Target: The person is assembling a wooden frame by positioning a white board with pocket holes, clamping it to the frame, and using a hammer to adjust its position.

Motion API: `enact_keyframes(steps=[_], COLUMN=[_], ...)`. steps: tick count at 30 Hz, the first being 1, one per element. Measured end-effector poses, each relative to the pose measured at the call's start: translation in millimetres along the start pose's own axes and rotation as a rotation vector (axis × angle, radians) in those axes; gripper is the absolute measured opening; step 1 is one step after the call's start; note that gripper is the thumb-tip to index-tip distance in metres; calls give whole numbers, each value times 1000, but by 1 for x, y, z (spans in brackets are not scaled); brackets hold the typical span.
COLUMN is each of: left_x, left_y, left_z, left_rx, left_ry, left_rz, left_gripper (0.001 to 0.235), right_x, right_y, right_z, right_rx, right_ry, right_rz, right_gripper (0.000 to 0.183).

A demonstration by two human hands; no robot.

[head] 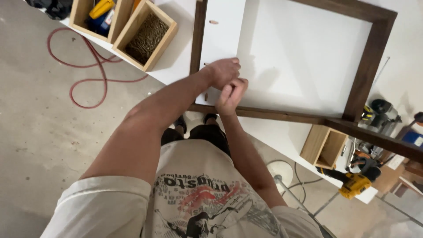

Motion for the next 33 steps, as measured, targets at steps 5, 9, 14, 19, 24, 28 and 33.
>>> enact_keyframes(steps=[5, 9, 14, 19, 24, 28, 33], left_x=[-1, -27, -5, -7, -17, 19, 20], left_y=[-6, -8, -6, -6, -7, 4, -1], left_z=[2, -1, 8, 4, 5, 20, 26], left_rx=[-8, -14, -33, -44, -21, 2, -49], left_ry=[-1, -16, -69, -125, 26, -34, -166], left_rz=[-21, -42, -20, 22, -76, -82, -237], left_gripper=[29, 38, 40, 41, 27, 26, 36], right_x=[-3, -9, -25, -20, -6, 5, -9], right_y=[12, 27, 0, -9, -1, -14, -3], right_z=[1, 14, 20, 8, 6, 4, 49], right_rx=[-33, 18, 139, 158, 72, 15, 115], right_ry=[3, -50, -129, -137, -23, 45, -61], right_rz=[-4, 41, 39, 33, 29, -28, 56], right_gripper=[30, 32, 25, 21, 26, 31, 33])
Point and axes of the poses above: each hand's wrist, its own z-axis towards the middle knuckle, its own x-axis out of the palm, y = z × x, the point moved 6 cm from there along z, towards the middle knuckle, and after that the axes turned 4 degrees about x, right-handed, at the moved point
